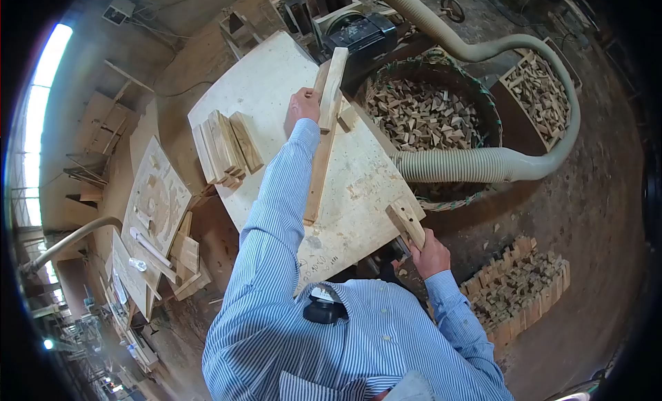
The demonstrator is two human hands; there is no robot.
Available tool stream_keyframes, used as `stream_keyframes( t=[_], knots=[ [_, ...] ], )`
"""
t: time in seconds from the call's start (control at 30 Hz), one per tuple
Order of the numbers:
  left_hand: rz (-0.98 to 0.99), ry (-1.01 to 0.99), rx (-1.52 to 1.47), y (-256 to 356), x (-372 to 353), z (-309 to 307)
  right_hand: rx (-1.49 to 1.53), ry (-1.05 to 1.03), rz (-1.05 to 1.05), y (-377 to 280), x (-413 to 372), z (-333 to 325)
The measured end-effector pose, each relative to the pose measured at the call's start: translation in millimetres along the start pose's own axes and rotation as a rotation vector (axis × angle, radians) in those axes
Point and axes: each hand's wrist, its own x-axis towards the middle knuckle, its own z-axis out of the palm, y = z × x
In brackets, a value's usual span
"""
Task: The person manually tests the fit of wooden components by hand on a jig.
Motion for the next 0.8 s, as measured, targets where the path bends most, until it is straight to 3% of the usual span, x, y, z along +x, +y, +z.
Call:
stream_keyframes(
  t=[0.1,0.13,0.2,0.8],
  knots=[
    [0.002,0.043,0.007,-3.1,-3.2,5.9,-0.027,0.004,0.019,0.1,1.9,0.5],
    [0.050,0.089,-0.028,15.4,64.8,-22.1,0.027,0.079,-0.052,-28.6,59.4,20.5],
    [0.032,0.064,-0.088,20.1,89.5,-21.1,0.016,0.103,-0.068,-36.7,78.8,19.2],
    [0.042,0.073,-0.018,-27.4,96.5,22.8,-0.034,0.061,0.008,-61.5,63.9,-1.0]
  ],
)
